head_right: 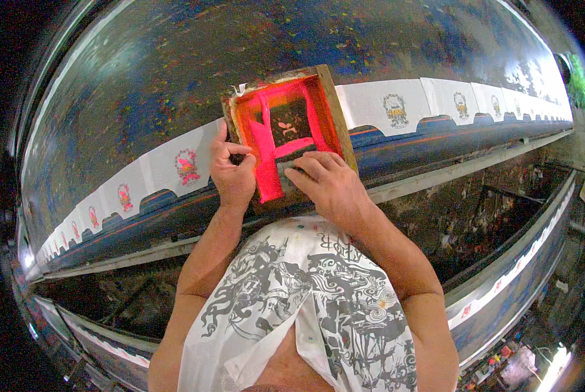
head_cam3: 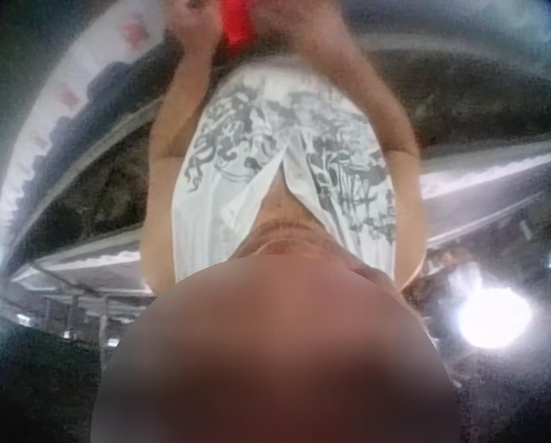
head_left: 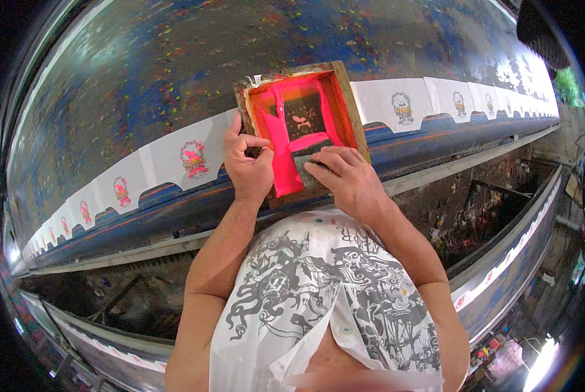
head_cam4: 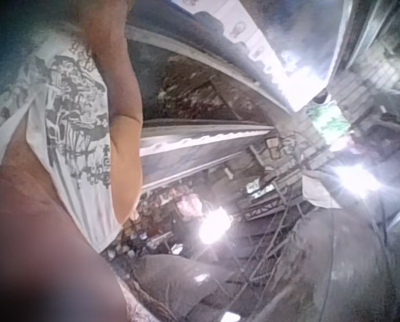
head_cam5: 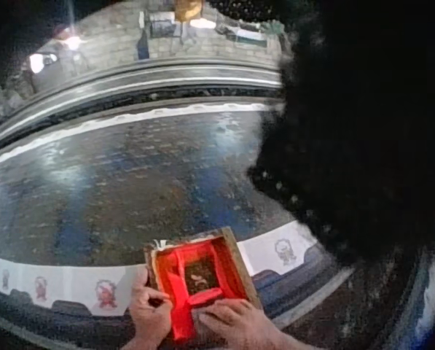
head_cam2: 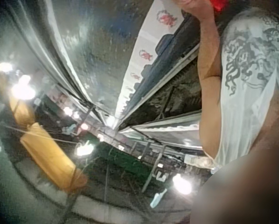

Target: The person holds a wooden screen-printing frame with pink ink and repeatedly rubs a small block across the screen to transfer ink onto a dark rectangular item beneath. The person adjusts the frame and block position while continuing the rubbing motion throughout the clip.

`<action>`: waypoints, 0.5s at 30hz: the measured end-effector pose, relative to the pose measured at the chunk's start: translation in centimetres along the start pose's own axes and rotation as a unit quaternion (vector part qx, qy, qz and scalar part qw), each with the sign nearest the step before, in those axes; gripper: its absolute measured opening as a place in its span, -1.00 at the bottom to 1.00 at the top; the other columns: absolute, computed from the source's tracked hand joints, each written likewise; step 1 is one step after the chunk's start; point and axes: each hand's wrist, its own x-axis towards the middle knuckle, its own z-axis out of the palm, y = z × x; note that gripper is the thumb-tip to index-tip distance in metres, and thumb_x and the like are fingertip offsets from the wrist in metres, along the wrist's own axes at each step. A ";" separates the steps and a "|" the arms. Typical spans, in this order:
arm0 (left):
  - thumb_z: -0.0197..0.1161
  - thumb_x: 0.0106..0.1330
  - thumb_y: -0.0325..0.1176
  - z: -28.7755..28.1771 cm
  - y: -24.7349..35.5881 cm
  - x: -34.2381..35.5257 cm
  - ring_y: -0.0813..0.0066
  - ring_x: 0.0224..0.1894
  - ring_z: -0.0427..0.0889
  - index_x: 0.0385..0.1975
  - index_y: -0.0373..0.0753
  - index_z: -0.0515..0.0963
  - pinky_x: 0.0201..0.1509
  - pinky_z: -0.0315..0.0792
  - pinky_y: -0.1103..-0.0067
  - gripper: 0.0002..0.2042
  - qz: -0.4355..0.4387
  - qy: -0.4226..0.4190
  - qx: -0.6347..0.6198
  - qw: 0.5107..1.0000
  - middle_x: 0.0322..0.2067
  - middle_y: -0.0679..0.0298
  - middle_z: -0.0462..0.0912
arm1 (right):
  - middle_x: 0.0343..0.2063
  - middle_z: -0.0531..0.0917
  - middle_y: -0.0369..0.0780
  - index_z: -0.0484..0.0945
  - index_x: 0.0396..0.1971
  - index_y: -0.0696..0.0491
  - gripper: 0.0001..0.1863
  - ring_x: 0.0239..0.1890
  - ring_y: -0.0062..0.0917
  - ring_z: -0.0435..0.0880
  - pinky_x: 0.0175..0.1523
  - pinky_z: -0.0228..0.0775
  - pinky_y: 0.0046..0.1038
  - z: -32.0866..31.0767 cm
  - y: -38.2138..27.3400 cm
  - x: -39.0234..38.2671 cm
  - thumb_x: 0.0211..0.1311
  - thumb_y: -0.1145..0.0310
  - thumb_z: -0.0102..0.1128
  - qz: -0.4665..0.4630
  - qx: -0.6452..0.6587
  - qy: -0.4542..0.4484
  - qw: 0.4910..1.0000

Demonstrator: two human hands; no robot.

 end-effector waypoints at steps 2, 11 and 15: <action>0.46 0.20 -0.67 0.0 0.1 0.0 -0.12 0.63 0.54 -0.24 -0.21 0.76 0.67 0.39 0.17 -0.80 -0.003 -0.004 0.003 1.000 0.60 -0.33 0.50 | 0.21 0.73 -0.16 0.78 0.28 0.02 -0.45 0.35 -0.11 0.72 0.47 0.58 -0.04 0.2 0.9 1.3 0.24 0.50 0.35 -0.007 -0.013 0.012 1.000; 0.49 0.42 -0.64 -1.4 0.8 -1.9 -0.05 0.61 0.58 0.09 -0.30 0.76 0.70 0.40 0.19 -0.72 -0.043 -0.019 -0.054 0.997 0.58 -0.17 0.57 | 0.18 0.82 -0.02 0.78 0.27 0.07 -0.46 0.34 0.02 0.74 0.51 0.56 -0.06 -1.0 6.3 10.9 0.29 0.63 0.28 -0.014 -0.009 0.048 0.999; 0.50 0.40 -0.65 -1.4 0.7 -2.0 -0.04 0.59 0.60 0.07 -0.28 0.77 0.68 0.42 0.19 -0.72 -0.031 -0.013 -0.058 0.998 0.57 -0.15 0.58 | 0.16 0.83 -0.03 0.80 0.26 0.04 -0.45 0.32 0.02 0.75 0.47 0.58 -0.05 -1.2 7.4 13.1 0.27 0.65 0.27 -0.042 -0.036 0.042 0.998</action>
